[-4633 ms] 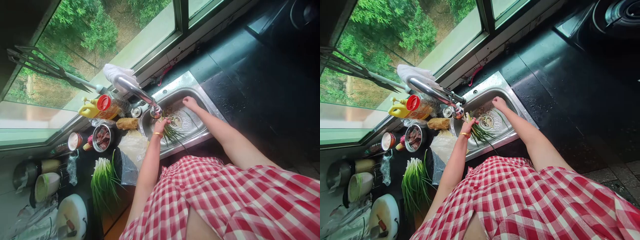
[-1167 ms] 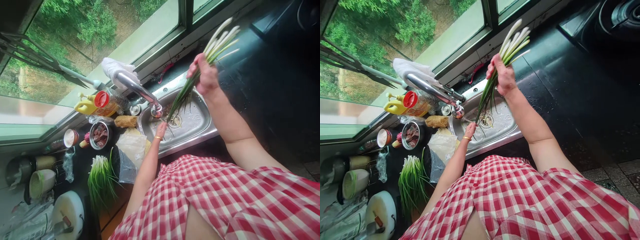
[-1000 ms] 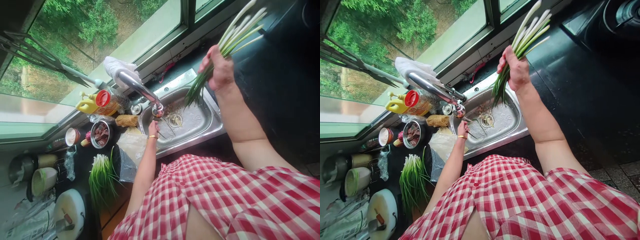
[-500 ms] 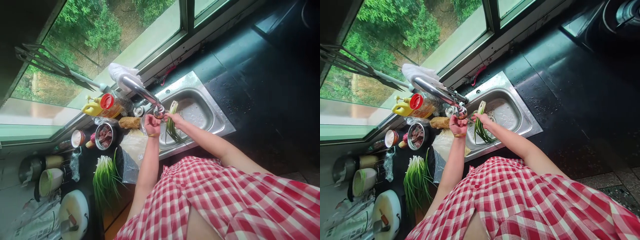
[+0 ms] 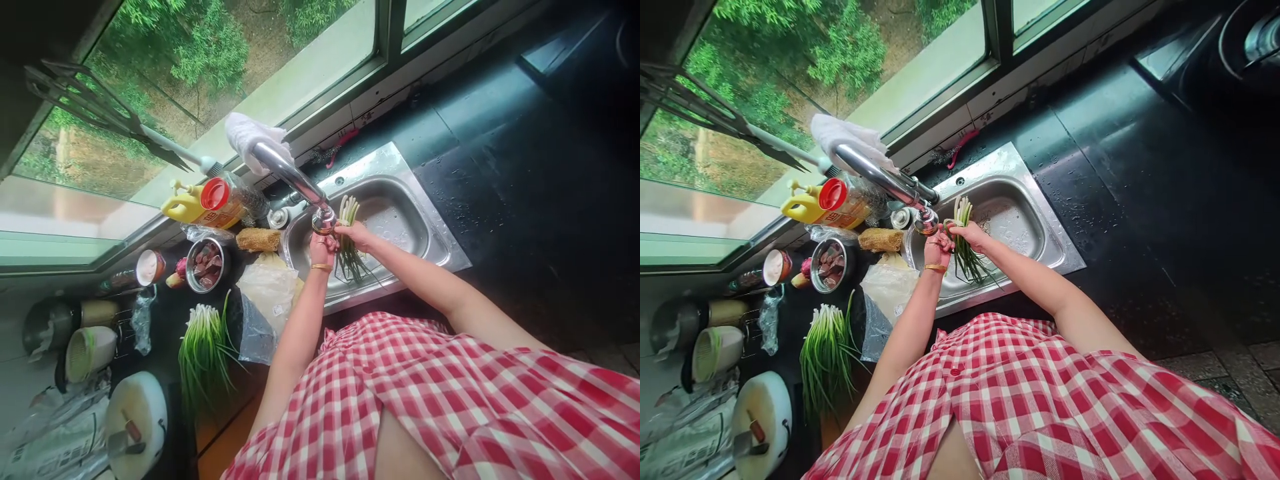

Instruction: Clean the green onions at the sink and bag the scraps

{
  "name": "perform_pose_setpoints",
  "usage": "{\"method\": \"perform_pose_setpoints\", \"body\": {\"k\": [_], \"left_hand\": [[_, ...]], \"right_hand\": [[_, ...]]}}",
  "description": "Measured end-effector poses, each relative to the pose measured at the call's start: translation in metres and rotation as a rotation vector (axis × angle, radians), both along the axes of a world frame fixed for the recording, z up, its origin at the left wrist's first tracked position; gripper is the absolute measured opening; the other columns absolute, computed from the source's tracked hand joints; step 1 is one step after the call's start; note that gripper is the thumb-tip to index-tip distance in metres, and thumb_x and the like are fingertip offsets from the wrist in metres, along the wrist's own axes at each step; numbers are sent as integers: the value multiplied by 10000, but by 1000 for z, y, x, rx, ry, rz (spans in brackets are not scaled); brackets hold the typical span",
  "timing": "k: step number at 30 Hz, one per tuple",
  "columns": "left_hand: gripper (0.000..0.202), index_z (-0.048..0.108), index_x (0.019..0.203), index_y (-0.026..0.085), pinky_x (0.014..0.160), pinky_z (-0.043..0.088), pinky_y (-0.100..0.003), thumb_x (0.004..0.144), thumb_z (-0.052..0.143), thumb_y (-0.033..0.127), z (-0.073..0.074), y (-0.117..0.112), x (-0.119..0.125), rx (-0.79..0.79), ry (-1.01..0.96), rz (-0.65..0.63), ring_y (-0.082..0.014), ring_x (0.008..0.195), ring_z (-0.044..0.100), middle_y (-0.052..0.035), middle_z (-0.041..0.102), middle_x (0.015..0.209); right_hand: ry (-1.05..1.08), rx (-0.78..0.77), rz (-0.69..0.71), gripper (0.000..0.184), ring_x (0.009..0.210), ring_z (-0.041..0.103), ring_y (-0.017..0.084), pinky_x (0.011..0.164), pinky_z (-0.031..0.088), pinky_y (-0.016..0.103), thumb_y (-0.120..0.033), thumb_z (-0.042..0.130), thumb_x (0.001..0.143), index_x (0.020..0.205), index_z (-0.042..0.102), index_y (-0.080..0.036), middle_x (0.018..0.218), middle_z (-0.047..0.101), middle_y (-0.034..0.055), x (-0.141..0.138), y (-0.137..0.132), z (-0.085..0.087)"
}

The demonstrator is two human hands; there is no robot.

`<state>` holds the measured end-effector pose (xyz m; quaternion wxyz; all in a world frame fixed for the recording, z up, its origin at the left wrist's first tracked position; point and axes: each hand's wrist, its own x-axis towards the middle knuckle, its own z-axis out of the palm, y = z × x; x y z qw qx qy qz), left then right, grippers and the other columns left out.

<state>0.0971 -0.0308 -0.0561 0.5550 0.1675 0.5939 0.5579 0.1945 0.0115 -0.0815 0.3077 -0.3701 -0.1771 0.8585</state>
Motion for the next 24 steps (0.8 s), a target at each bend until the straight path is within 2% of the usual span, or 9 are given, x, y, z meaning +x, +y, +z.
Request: {"method": "perform_pose_setpoints", "body": {"k": [3,6,8,10,12,15,20,22,24], "left_hand": [[144,532,836,200,553,378,-228,861,566,338,-7,-1,-3,1,213,-78,-77,455,395,81,400,510],[136,590,868,197,725,426,-284,827,603,327,-9,-3,-13,55,683,-180,-149,705,552,-2,564,679],[128,648,907,208,872,401,-333,833,593,296,-6,-4,-20,90,1003,-348,-204,913,571,-67,641,865],[164,691,950,236,946,357,-358,849,570,280,-1,-3,-26,80,1194,-548,-233,1014,550,-91,654,950],[182,710,966,256,942,348,-359,850,573,284,2,0,-30,62,1263,-671,-243,1003,544,-91,644,901],[153,719,919,250,900,349,-353,835,602,301,5,7,-33,112,1281,-729,-249,931,538,-85,596,805],[169,657,752,215,851,354,-359,861,547,284,9,20,-37,196,1331,-832,-242,852,532,-80,539,756],[154,616,696,204,856,357,-362,829,579,271,11,25,-38,212,1335,-852,-242,857,535,-74,534,745],[136,589,662,198,870,368,-353,775,637,258,9,31,-39,197,1273,-813,-236,862,540,-63,538,726]], "right_hand": [[-48,90,5,192,557,551,104,563,470,237,-160,740,589,701,585,-146,599,599,-25,4,4,-5],[-103,135,17,159,577,536,87,583,439,214,-163,744,591,670,610,-130,609,606,-15,10,8,-10],[-149,147,61,148,551,509,81,553,407,211,-172,746,601,674,626,-123,587,596,-17,14,10,-11],[-184,163,114,146,543,497,82,537,388,213,-175,750,606,680,639,-116,576,595,-11,17,11,-9],[-188,163,160,149,549,502,87,540,389,217,-177,755,607,685,645,-112,579,603,-3,21,13,-7],[-176,193,213,164,554,506,95,543,397,225,-178,763,598,698,652,-113,586,610,0,27,17,-5],[-236,309,310,164,541,494,101,532,379,232,-201,771,602,685,655,-120,580,608,2,34,28,-1],[-272,368,401,154,529,482,104,524,361,239,-225,765,630,650,651,-123,568,600,10,35,32,4],[-312,448,449,163,514,454,99,527,346,246,-230,756,655,606,637,-129,550,580,7,34,35,9]]}}
